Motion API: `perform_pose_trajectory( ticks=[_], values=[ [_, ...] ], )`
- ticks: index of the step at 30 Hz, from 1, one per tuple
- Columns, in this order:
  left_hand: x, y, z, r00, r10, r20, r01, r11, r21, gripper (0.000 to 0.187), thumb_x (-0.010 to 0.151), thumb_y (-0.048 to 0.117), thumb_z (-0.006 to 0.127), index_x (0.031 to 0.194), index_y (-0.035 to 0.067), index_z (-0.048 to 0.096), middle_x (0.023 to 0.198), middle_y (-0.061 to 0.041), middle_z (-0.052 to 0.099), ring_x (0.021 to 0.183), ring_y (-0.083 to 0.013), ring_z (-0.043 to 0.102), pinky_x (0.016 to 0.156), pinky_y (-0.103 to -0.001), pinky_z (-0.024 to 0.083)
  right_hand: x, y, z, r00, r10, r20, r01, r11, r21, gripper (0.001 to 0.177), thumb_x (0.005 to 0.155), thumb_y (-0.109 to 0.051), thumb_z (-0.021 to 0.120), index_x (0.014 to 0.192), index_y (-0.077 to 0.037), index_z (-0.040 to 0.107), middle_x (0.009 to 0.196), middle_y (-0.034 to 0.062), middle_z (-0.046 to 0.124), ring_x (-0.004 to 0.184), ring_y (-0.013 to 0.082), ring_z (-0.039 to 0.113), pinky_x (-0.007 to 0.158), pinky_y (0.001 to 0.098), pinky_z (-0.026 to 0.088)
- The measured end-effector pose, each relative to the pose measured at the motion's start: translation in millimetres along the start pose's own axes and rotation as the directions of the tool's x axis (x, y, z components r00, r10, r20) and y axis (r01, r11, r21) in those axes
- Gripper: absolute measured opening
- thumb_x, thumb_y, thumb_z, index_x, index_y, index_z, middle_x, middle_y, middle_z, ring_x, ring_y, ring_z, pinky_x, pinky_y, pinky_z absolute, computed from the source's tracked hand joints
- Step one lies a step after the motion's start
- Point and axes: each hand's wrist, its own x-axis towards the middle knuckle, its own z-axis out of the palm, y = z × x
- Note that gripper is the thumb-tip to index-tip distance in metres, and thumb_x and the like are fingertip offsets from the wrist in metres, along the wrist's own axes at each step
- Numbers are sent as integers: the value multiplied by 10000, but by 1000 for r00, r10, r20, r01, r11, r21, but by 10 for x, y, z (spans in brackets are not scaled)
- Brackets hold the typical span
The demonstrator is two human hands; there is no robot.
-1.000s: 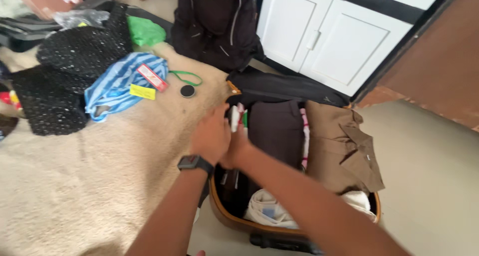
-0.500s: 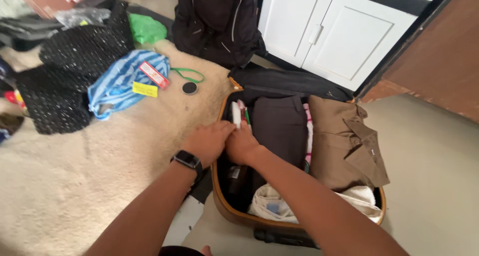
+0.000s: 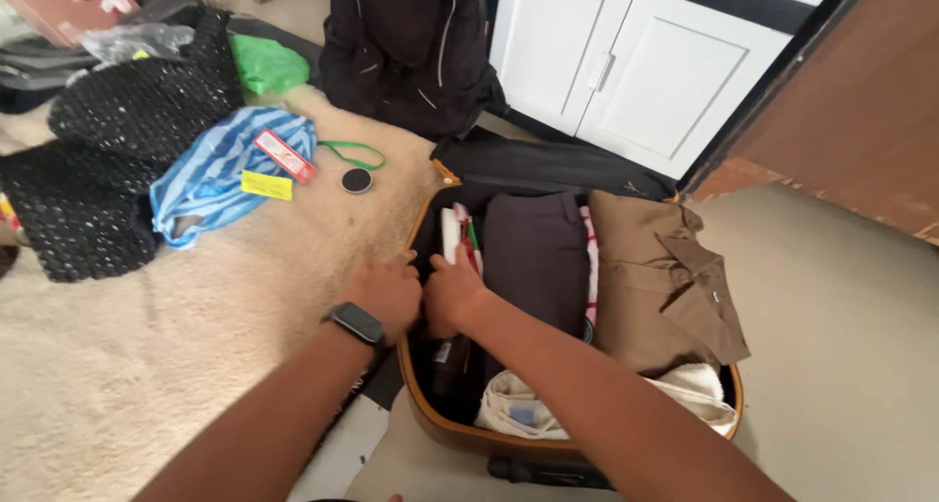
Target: The person packs a suitcase by placing toiletries and folded clothes inside, then secures the contents with compression straps and closes the suitcase.
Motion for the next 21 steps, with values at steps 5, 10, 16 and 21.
perform_pose_trajectory(
  ticks=[5,10,16,21],
  values=[
    [28,348,-49,989,-136,63,128,985,115,389,1048,285,475,1370,162,655,1441,-64,586,1519,-318,292,1186,-713,113,113,76,137,994,-33,-106,45,992,115,437,880,-441,618,1212,-183,737,1301,-13,660,1356,313,388,1077,728,224],
    [330,603,529,981,-189,53,160,927,339,598,1006,404,372,1544,142,383,1638,-72,282,1525,-342,141,1146,-618,-20,59,171,88,997,-60,42,56,996,76,412,927,-410,605,1239,-181,749,1371,49,641,1431,307,360,1094,667,264],
    [1205,566,1557,954,-82,288,-62,888,457,572,1065,362,314,1600,165,362,1625,-29,382,1532,-262,243,1193,-546,30,23,187,25,996,-55,68,50,996,80,398,885,-335,667,1219,-140,757,1345,36,672,1443,287,374,1121,679,234],
    [1587,507,2003,975,-104,195,-28,816,578,504,1089,269,360,1583,189,424,1585,-41,481,1506,-248,349,1154,-535,197,35,199,-78,993,-65,98,55,993,109,345,874,-247,653,1190,-180,773,1323,18,686,1397,298,434,1153,717,174]
  ],
)
